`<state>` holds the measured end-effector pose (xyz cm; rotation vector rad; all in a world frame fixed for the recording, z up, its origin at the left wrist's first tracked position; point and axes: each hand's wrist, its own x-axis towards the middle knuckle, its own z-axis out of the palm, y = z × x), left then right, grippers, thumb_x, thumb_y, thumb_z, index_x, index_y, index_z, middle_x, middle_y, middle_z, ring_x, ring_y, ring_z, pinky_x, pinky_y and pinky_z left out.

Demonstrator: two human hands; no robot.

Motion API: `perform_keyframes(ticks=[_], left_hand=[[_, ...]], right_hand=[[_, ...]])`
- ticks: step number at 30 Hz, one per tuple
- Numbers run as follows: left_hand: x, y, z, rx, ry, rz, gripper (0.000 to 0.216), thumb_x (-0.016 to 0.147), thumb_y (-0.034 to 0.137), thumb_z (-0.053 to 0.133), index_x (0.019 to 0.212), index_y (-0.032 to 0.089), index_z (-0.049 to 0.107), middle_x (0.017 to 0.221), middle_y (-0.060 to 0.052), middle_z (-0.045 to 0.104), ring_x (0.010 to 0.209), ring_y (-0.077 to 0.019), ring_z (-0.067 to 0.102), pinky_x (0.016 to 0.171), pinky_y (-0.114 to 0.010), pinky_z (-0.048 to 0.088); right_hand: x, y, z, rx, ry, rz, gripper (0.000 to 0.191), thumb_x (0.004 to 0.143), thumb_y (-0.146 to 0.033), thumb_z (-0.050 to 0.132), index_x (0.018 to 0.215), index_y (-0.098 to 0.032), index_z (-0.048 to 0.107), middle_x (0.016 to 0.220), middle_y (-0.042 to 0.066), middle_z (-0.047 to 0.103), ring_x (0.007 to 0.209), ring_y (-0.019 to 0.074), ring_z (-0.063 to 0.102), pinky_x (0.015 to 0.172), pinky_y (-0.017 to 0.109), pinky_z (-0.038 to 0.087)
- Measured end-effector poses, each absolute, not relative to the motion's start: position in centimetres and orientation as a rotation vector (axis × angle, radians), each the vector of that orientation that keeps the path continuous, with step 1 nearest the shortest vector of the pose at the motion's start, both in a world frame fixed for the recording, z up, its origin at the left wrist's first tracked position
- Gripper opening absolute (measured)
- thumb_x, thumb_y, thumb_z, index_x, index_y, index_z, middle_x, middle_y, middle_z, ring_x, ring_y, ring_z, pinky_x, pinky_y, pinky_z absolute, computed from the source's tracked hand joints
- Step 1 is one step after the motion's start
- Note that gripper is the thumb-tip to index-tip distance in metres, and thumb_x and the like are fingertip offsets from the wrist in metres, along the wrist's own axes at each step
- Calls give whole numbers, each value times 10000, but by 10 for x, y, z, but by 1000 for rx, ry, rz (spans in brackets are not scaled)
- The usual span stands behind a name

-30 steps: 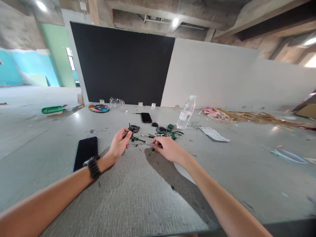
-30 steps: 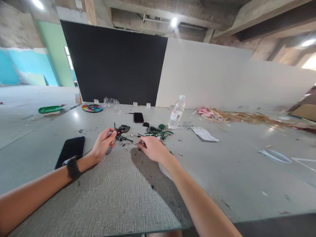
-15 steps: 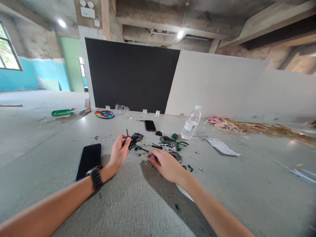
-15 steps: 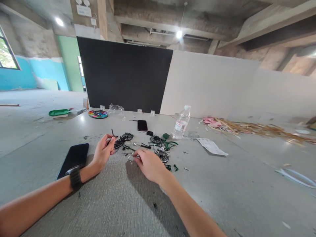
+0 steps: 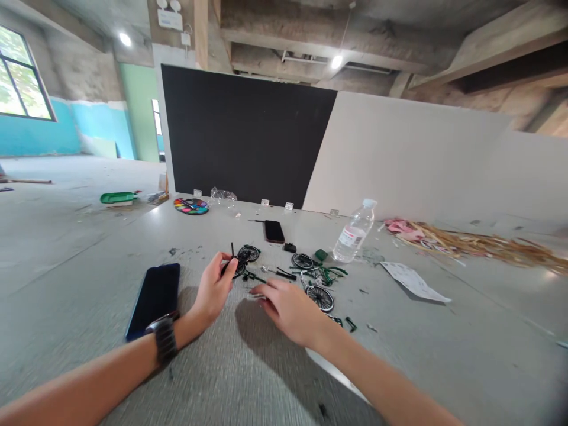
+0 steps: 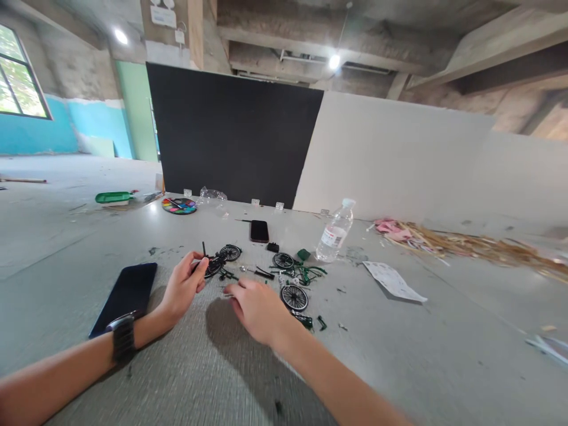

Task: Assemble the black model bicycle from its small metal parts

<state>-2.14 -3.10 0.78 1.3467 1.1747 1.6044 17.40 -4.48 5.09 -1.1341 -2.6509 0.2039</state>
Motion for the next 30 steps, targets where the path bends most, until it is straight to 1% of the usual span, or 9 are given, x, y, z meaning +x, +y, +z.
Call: perform_keyframes(ticks=[6,10,13,15,18,21,24,27,30], left_hand=[[-20,-27,2,1328,1191,1582,312,880,517,591,846,215,523,541,93,402,417,-95,355,406,-203,275],[-20,-26,1,1327,1193,1558,305,888,511,585,838,216,527,545,88,392,425,-97,337,408,-210,264],[-19,-27,2,1328,1191,1537,294,897,502,577,846,217,530,555,86,376,435,-97,306,407,-215,241],[-18,-28,2,1327,1191,1520,289,905,500,567,851,219,528,559,87,360,444,-99,286,409,-218,226],[-18,-30,1,1324,1183,1490,276,921,496,548,889,223,532,557,90,335,463,-106,283,421,-225,235],[-18,-34,2,1361,1155,1463,265,927,492,547,932,228,540,600,73,366,490,-113,303,434,-232,265],[-18,-39,6,1416,1159,1412,274,932,491,544,932,216,550,625,59,387,498,-112,294,420,-234,249],[-19,-44,11,1470,1140,1345,261,985,452,460,945,204,531,654,52,409,530,-111,316,451,-229,280],[-20,-46,15,1514,1158,1310,254,1003,435,441,981,195,522,654,61,388,560,-112,329,485,-231,290]], right_hand=[[167,-22,38,-1076,-2763,122,272,987,-284,513,1178,-274,706,957,55,692,846,203,648,754,312,464],[171,-27,36,-1082,-2782,116,303,991,-258,484,1205,-281,698,937,62,687,820,207,635,752,330,463],[174,-35,36,-1098,-2776,183,309,986,-248,485,1217,-271,689,948,67,691,864,228,638,771,351,481],[176,-38,34,-1113,-2743,251,288,968,-234,518,1190,-273,697,963,63,694,901,232,641,801,360,492],[177,-40,29,-1129,-2699,288,240,967,-238,526,1114,-262,714,954,64,696,884,228,648,806,369,507],[180,-41,23,-1118,-2686,261,213,971,-245,523,1077,-253,707,950,68,695,856,223,647,782,370,521],[183,-41,17,-1083,-2671,200,223,952,-227,548,1128,-261,681,964,71,684,856,216,638,766,361,531],[186,-42,12,-1004,-2627,116,252,937,-180,553,1148,-255,667,941,60,664,837,204,623,740,346,536],[188,-42,10,-902,-2590,74,269,911,-128,561,1132,-243,663,906,47,650,813,197,609,720,336,537]])
